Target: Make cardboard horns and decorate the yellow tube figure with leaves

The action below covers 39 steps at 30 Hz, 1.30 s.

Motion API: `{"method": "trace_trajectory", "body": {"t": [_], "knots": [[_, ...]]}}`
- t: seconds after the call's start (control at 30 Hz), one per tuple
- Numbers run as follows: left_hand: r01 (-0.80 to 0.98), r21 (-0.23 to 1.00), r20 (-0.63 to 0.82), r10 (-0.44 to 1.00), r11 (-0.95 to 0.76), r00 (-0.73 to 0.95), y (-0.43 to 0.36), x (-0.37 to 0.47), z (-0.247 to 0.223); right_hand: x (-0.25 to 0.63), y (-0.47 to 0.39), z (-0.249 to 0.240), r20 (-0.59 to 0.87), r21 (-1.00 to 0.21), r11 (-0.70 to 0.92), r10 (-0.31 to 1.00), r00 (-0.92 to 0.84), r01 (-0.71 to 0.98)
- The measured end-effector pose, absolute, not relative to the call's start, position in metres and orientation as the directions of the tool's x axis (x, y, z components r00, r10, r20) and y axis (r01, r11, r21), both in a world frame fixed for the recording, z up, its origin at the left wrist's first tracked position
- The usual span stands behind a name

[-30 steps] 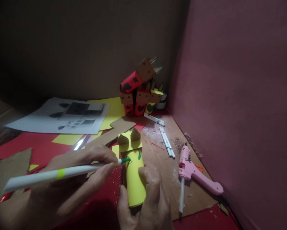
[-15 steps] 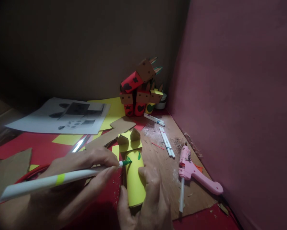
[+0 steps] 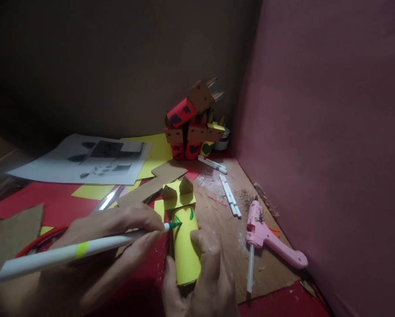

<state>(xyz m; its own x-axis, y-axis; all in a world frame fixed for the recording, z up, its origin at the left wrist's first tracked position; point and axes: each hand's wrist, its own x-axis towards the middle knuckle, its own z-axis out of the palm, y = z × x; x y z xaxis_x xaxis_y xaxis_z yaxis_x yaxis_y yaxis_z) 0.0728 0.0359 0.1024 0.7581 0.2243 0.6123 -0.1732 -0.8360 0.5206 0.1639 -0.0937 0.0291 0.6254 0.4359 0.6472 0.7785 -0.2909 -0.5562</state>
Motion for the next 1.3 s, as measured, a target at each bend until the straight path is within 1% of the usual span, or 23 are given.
{"method": "trace_trajectory", "body": {"t": [0.17,0.43,0.77,1.07,1.3], "knots": [[-0.161,0.525,0.606,0.235,-0.835,0.760,0.0357,0.0731,0.1024,0.1620,-0.0926,0.0305,0.627,-0.576,-0.300,0.435,0.646,0.761],[-0.199,0.528,0.630,0.224,-0.826,0.744,0.0349,0.0739,0.1026,0.1627,-0.0926,0.0324,0.642,-0.552,-0.301,0.442,0.627,0.778],[-0.152,0.506,0.614,0.231,-0.849,0.754,0.0352,0.0701,0.1064,0.1609,-0.0934,0.0321,0.592,-0.617,-0.288,0.443,0.673,0.732],[-0.193,0.522,0.620,0.214,-0.831,0.755,0.0359,0.0721,0.1048,0.1623,-0.0930,0.0315,0.623,-0.581,-0.296,0.438,0.649,0.758],[-0.154,0.493,0.617,0.219,-0.856,0.755,0.0361,0.0717,0.1079,0.1617,-0.0932,0.0328,0.609,-0.594,-0.292,0.447,0.655,0.750]]}}
